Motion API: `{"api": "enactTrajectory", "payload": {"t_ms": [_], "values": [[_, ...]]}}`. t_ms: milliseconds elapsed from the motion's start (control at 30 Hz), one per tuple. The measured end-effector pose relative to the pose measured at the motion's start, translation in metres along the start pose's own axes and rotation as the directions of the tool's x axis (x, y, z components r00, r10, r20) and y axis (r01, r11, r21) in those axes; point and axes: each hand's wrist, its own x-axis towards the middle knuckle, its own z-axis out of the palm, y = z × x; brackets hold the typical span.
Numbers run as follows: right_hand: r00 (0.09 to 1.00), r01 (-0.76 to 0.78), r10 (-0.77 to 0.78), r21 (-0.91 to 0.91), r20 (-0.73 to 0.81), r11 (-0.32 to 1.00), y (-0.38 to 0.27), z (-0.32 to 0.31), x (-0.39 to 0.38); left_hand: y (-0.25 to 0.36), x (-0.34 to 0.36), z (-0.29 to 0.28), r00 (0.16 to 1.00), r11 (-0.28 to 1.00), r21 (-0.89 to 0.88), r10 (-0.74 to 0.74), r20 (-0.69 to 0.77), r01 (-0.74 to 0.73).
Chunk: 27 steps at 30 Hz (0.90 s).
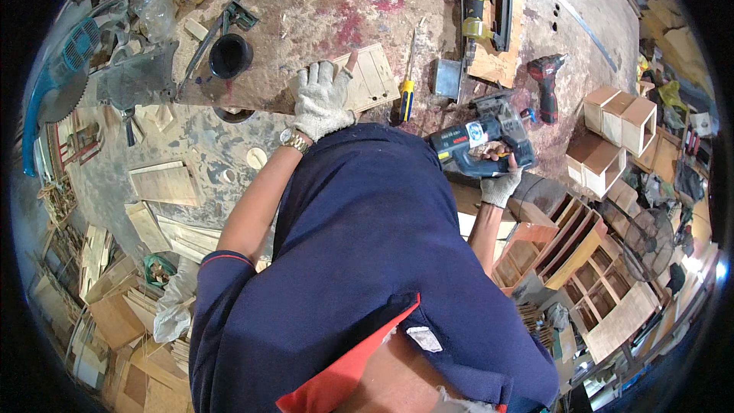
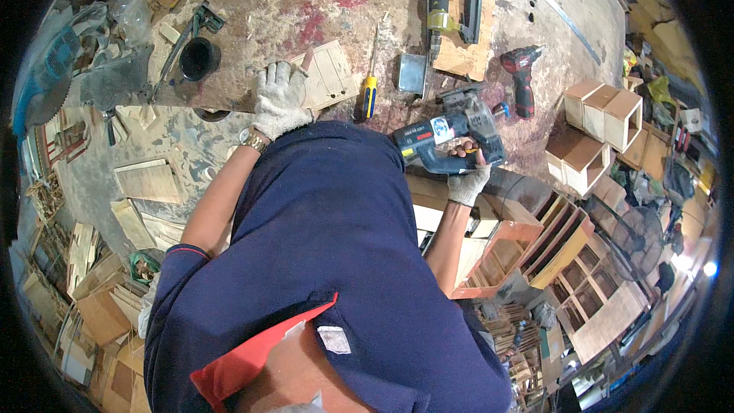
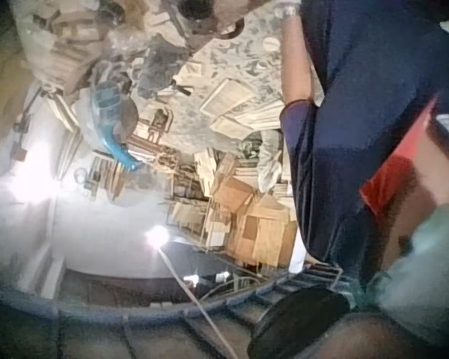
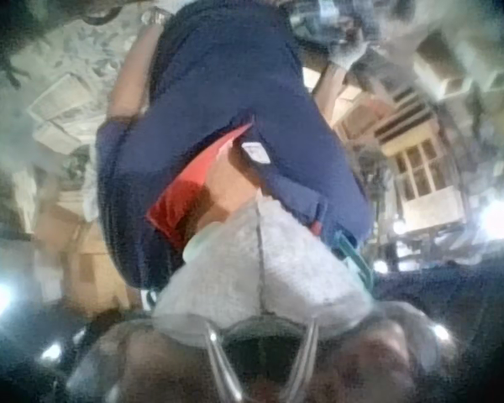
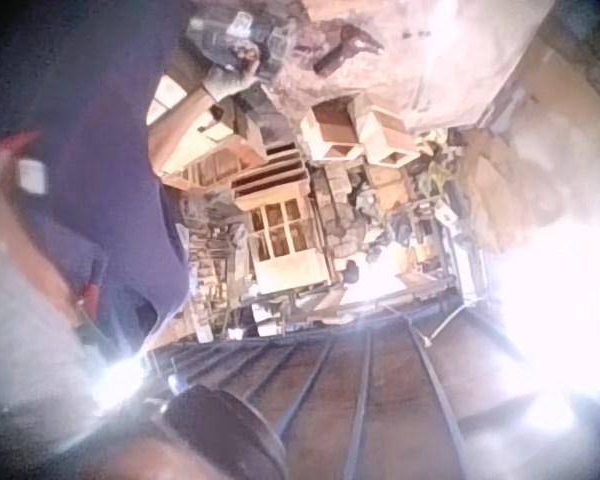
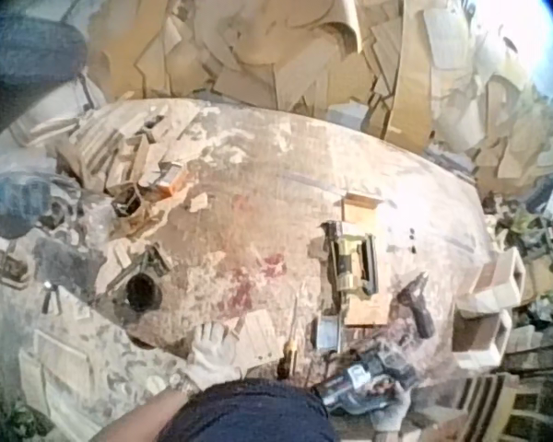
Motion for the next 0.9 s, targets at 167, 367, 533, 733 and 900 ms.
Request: {"api": "enactTrajectory", "payload": {"t_ms": [167, 367, 533, 733, 900], "values": [[0.871, 0.058, -0.471, -0.923, -0.14, 0.381, 0.004, 0.108, -0.043, -0.005, 0.002, 0.004, 0.992, 0.999, -0.041, 0.01, -0.122, -0.015], [0.991, 0.083, -0.115, -0.988, 0.069, 0.129, -0.015, 0.202, -0.109, -0.01, -0.001, 0.01, 0.993, 0.998, -0.06, -0.016, -0.118, 0.009], [1.0, -0.006, 0.011, -0.973, -0.009, -0.23, 0.013, 0.255, -0.124, -0.016, -0.001, 0.017, 0.999, 0.999, -0.044, -0.006, -0.052, 0.004], [0.995, 0.004, 0.095, -0.918, -0.037, -0.395, 0.033, 0.281, -0.12, -0.015, -0.004, 0.026, 0.995, 1.0, 0.009, -0.019, -0.093, 0.02], [0.992, 0.066, 0.125, -0.888, 0.01, -0.456, 0.05, 0.271, -0.11, -0.015, 0.0, 0.025, 0.998, 0.994, 0.103, -0.014, -0.058, 0.02]]}}
